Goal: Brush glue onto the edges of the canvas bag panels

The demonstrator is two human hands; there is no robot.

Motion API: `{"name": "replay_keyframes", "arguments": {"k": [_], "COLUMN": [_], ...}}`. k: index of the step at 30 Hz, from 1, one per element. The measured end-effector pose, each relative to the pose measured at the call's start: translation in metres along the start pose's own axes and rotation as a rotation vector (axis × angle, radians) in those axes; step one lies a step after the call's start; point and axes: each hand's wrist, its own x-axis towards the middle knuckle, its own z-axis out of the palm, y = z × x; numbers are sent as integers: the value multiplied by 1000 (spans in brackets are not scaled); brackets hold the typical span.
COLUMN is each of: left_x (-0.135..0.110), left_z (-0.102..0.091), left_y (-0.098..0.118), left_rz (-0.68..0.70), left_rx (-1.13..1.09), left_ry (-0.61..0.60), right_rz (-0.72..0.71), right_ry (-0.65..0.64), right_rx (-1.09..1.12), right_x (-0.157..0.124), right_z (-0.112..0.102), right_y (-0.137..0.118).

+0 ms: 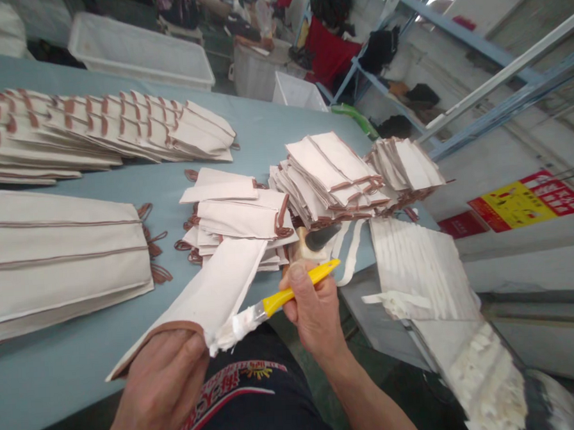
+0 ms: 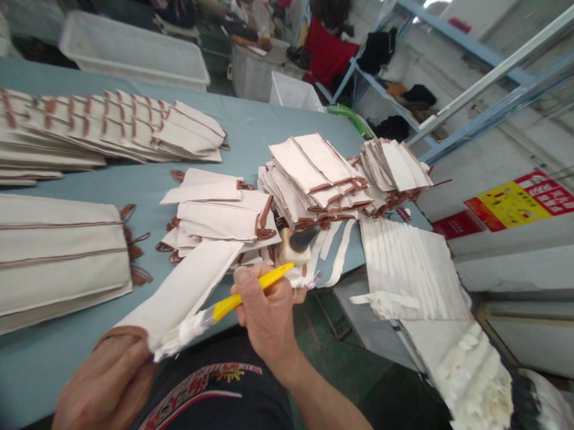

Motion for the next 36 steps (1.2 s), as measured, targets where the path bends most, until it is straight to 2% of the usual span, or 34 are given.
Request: {"name": "replay_keyframes", "arguments": {"k": [3, 9, 17, 20, 23, 26, 29, 31, 33, 36], "left_x": [9, 14, -9, -21, -23, -9, 10, 20, 25, 25], "left_z": [0, 0, 6, 9, 10, 4, -8, -17, -23, -27], "left_y": [5, 10, 2, -1, 0, 2, 0, -2, -4, -5], "left_rz": [-8, -26, -24, -85, -152, -285, -542, -711, -833, -928], "left_rx": [-22, -43, -26, -71, -104, -161, -230, -278, -349, -464], "left_ry": [51, 64, 30, 4, 43, 57, -52, -81, -57, -13], "right_rz": [18, -25, 8, 0, -30, -92, -166, -209, -252, -335], "right_ry": [11, 101, -46, -46, -52, -46, -20, -14, -23, -27], "right_rx": [1, 21, 19, 49, 64, 93, 136, 164, 183, 204], "right_x": [3, 11, -21, -29, -31, -27, -19, -15, -12, -9], "right_z": [-3, -13, 7, 11, 12, 12, 12, 13, 17, 26], "right_y": [4, 6, -7, -13, -13, -10, -6, -5, -8, -16]}}
